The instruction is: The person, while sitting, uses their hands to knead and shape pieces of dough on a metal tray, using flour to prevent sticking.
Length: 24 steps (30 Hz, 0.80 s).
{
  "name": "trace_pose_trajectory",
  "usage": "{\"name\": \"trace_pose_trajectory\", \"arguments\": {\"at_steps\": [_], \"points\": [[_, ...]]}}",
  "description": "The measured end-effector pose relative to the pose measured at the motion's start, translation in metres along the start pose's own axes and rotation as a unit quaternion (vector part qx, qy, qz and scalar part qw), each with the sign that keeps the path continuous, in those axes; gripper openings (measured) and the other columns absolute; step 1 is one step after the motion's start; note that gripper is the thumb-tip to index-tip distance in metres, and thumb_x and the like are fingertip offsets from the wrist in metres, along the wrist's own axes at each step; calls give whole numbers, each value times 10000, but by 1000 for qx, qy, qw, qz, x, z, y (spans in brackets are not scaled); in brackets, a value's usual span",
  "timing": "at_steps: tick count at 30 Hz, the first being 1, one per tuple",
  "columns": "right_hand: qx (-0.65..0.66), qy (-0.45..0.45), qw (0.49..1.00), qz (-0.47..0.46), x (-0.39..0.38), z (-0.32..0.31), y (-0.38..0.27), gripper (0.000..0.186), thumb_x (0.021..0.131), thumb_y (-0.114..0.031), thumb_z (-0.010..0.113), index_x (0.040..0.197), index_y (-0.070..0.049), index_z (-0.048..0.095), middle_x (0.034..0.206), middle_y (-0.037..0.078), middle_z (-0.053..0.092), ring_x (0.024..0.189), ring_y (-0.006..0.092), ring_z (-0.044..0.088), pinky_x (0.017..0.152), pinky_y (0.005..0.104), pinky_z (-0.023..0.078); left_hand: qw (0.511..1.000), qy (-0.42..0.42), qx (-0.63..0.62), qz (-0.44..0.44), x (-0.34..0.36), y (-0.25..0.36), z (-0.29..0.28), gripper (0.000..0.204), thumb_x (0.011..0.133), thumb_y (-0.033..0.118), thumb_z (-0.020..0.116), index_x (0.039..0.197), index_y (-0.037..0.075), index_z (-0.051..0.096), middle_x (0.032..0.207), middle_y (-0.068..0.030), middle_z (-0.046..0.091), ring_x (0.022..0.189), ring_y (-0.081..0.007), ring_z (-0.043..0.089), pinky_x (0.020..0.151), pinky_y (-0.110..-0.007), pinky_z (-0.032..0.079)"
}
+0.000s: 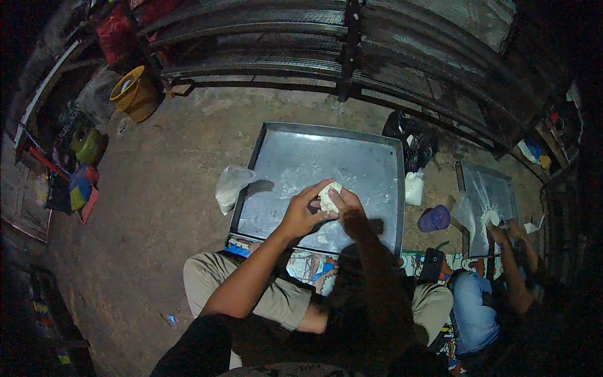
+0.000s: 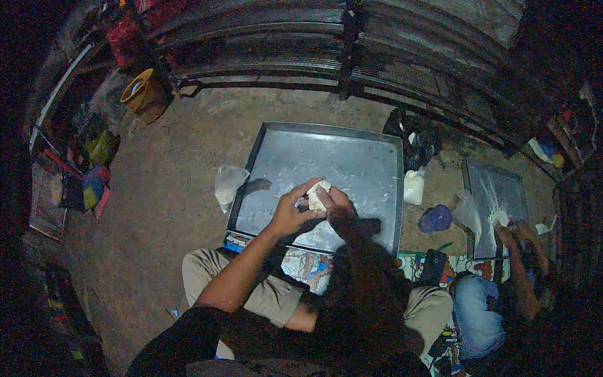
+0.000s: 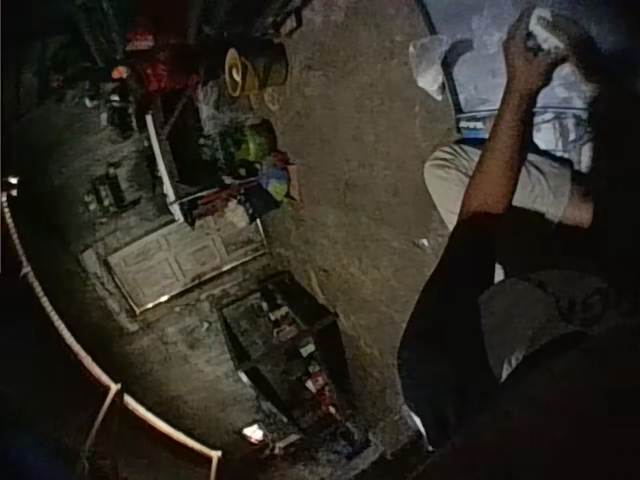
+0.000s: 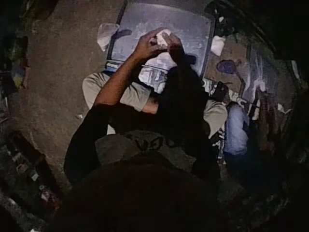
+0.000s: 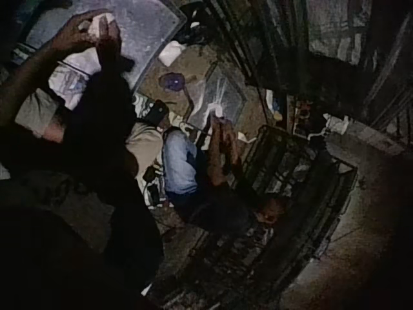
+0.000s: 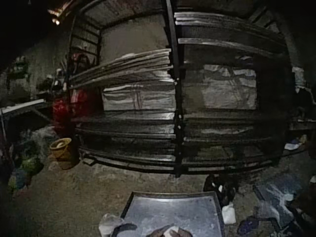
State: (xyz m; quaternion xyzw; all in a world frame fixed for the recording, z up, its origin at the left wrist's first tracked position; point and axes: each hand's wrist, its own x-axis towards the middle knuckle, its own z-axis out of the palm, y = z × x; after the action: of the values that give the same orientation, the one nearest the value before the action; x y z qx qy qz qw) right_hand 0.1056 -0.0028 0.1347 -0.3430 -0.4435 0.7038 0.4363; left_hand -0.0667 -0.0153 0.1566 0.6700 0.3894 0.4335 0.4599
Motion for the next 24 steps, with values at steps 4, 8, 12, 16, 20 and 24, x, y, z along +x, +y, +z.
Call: {"name": "trace_pose_trajectory", "arguments": {"at_steps": [4,8,12,16,20,24], "points": [[32,-15,999,-18,-1,-2,3,399,1008,-303,517,1252,11,544,1103,115,683,980,183,664,856,317,512,1000,12,22,18,-1,9,1,717,752,201,824,1395,81,529,1375,-144,571,1263,-251,543,1043,-384,432],[16,-8,999,-39,-2,-5,6,371,990,-269,509,1230,10,556,1087,122,692,990,187,663,864,305,508,995,17,59,73,4,5,0,658,769,197,806,1368,78,559,1358,-147,583,1265,-261,542,1057,-393,420],[22,-8,998,-51,4,-21,25,426,960,-271,600,1248,29,507,1169,96,634,1039,223,655,878,317,539,989,26,87,120,6,5,1,602,791,213,789,1341,76,584,1329,-191,595,1276,-320,541,1063,-391,418],[49,-94,982,-158,-2,-11,27,547,970,-326,548,1402,-36,383,1400,157,468,1251,306,525,1062,466,410,997,54,-2,54,3,-4,-2,571,807,182,781,1336,81,590,1314,-169,609,1220,-254,578,1007,-362,462],[241,-112,963,-38,-8,5,0,750,963,-459,579,1503,-61,244,1447,151,421,1304,322,480,1142,528,319,997,40,-54,-26,7,1,1,548,844,143,757,1351,57,567,1278,-124,626,1194,-212,575,1010,-349,457],[152,-38,983,-93,-10,13,18,687,972,-431,579,1477,-50,310,1384,128,480,1270,281,509,1114,497,368,989,63,-127,-42,3,-3,1,508,852,122,743,1326,42,579,1242,-109,642,1154,-212,592,1000,-348,463]]}}
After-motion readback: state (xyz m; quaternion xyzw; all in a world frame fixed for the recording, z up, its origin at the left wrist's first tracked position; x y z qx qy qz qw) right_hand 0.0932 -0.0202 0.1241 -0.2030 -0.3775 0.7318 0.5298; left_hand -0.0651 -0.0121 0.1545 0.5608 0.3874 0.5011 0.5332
